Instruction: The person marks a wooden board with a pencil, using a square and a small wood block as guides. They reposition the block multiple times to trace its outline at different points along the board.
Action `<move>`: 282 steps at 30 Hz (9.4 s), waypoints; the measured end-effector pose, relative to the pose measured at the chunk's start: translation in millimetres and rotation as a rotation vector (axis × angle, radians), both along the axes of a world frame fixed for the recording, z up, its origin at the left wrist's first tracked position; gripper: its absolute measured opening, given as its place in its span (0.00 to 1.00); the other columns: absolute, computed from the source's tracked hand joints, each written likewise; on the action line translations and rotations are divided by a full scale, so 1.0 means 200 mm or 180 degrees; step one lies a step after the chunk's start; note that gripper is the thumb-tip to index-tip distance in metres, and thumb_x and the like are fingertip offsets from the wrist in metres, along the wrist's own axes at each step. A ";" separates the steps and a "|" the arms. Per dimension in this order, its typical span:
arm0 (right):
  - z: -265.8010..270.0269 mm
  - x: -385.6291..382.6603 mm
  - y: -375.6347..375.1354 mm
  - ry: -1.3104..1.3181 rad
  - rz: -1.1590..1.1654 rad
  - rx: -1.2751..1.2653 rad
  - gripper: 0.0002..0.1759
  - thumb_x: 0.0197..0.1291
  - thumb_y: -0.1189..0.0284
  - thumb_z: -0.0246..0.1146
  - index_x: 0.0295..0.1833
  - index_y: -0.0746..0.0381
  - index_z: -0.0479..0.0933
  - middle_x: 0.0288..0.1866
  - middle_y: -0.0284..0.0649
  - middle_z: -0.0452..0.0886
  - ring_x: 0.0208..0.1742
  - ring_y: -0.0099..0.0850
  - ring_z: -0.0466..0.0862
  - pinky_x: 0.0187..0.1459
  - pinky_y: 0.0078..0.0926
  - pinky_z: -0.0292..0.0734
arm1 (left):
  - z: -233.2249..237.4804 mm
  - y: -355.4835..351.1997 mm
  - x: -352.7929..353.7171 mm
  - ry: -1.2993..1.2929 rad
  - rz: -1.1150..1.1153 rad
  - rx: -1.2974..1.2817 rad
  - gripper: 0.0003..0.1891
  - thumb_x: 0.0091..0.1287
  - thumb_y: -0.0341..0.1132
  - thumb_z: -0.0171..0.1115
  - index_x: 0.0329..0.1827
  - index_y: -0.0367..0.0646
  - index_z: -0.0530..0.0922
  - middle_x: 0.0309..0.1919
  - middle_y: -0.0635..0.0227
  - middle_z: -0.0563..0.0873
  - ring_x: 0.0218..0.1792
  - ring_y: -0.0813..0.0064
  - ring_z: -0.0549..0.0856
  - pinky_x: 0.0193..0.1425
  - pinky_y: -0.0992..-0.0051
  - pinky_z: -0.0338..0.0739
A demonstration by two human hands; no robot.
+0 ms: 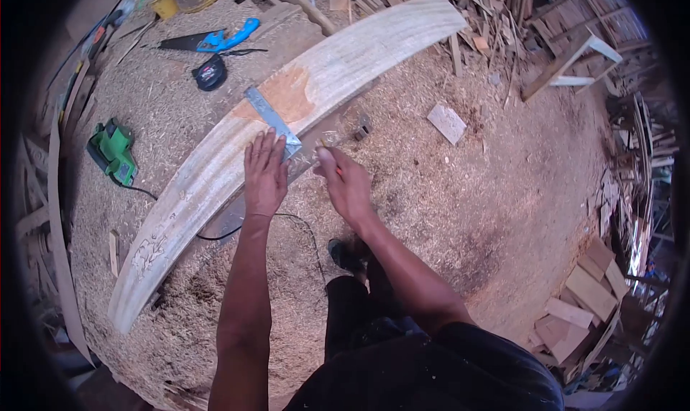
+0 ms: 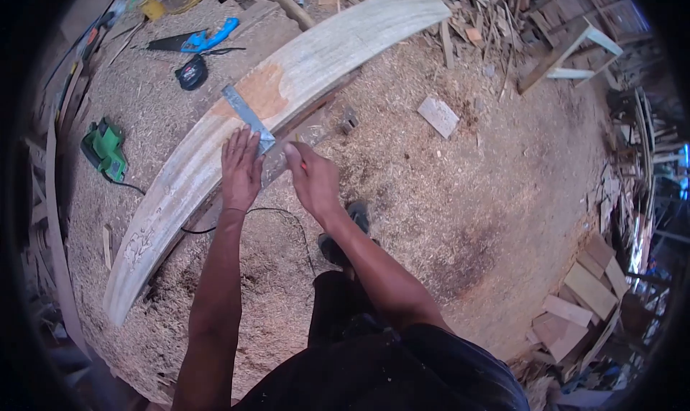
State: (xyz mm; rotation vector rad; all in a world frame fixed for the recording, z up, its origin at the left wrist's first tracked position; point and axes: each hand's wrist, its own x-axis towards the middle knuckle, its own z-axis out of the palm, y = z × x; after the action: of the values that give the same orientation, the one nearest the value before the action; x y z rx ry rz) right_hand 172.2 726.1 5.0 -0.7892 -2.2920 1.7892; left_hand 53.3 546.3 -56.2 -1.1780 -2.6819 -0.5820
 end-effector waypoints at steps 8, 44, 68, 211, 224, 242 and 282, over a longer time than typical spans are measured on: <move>-0.06 -0.23 0.16 0.0695 0.0805 0.0640 0.20 0.82 0.67 0.62 0.72 0.62 0.84 0.43 0.52 0.94 0.36 0.48 0.94 0.42 0.42 0.88 | 0.03 0.00 0.02 -0.0107 0.0099 -0.0075 0.31 0.77 0.34 0.66 0.84 0.44 0.76 0.87 0.57 0.72 0.88 0.51 0.68 0.94 0.47 0.55; -0.36 0.08 -1.12 -0.0549 0.0954 -0.2311 0.18 0.84 0.54 0.67 0.60 0.58 0.87 0.33 0.24 0.77 0.29 0.15 0.73 0.29 0.18 0.68 | 0.07 -1.31 0.49 0.0029 0.0795 -0.0573 0.41 0.66 0.18 0.64 0.86 0.49 0.74 0.70 0.52 0.78 0.67 0.50 0.78 0.74 0.48 0.75; -0.35 -0.17 -1.59 0.0133 -0.0862 -0.3208 0.11 0.73 0.72 0.78 0.56 0.62 0.87 0.32 0.25 0.83 0.20 0.13 0.68 0.21 0.18 0.61 | -0.02 -1.45 0.22 0.0208 0.0310 -0.0280 0.27 0.83 0.33 0.61 0.85 0.52 0.77 0.86 0.64 0.76 0.87 0.56 0.72 0.93 0.49 0.61; 0.21 -1.32 -2.65 0.2783 0.6801 0.2231 0.26 0.75 0.69 0.73 0.76 0.57 0.84 0.72 0.51 0.87 0.81 0.54 0.78 0.86 0.53 0.64 | 0.12 -1.60 0.24 -0.0365 0.5436 0.8216 0.10 0.77 0.37 0.76 0.39 0.40 0.90 0.32 0.76 0.90 0.31 0.86 0.81 0.40 0.78 0.75; 0.40 -1.38 -2.87 -0.0490 0.7895 0.0795 0.19 0.81 0.72 0.62 0.68 0.70 0.87 0.56 0.49 0.96 0.61 0.35 0.94 0.68 0.32 0.84 | 0.18 -1.60 0.21 -0.0302 0.5875 0.8055 0.10 0.77 0.36 0.75 0.43 0.36 0.91 0.34 0.74 0.91 0.32 0.85 0.82 0.42 0.77 0.78; 0.68 -1.56 -2.91 0.1172 0.7503 0.1847 0.19 0.82 0.70 0.63 0.68 0.69 0.86 0.60 0.48 0.95 0.61 0.36 0.93 0.66 0.34 0.84 | 0.15 -1.71 0.15 0.0318 0.6152 0.7883 0.08 0.77 0.34 0.74 0.38 0.41 0.90 0.30 0.79 0.87 0.30 0.87 0.78 0.37 0.78 0.71; 0.05 -1.13 -4.18 0.3646 0.7023 0.2569 0.28 0.60 0.73 0.83 0.67 0.52 0.91 0.78 0.51 0.84 0.82 0.52 0.79 0.81 0.56 0.74 | 0.14 -3.03 0.31 -0.0072 0.5827 0.7963 0.11 0.80 0.37 0.72 0.48 0.35 0.90 0.36 0.75 0.90 0.35 0.86 0.83 0.44 0.78 0.77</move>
State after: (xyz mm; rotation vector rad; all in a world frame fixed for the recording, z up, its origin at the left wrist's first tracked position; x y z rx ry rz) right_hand -54.5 -109.9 15.5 2.6933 -1.8402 0.2998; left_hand 114.3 -58.9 -28.7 1.4599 -0.2363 -1.7079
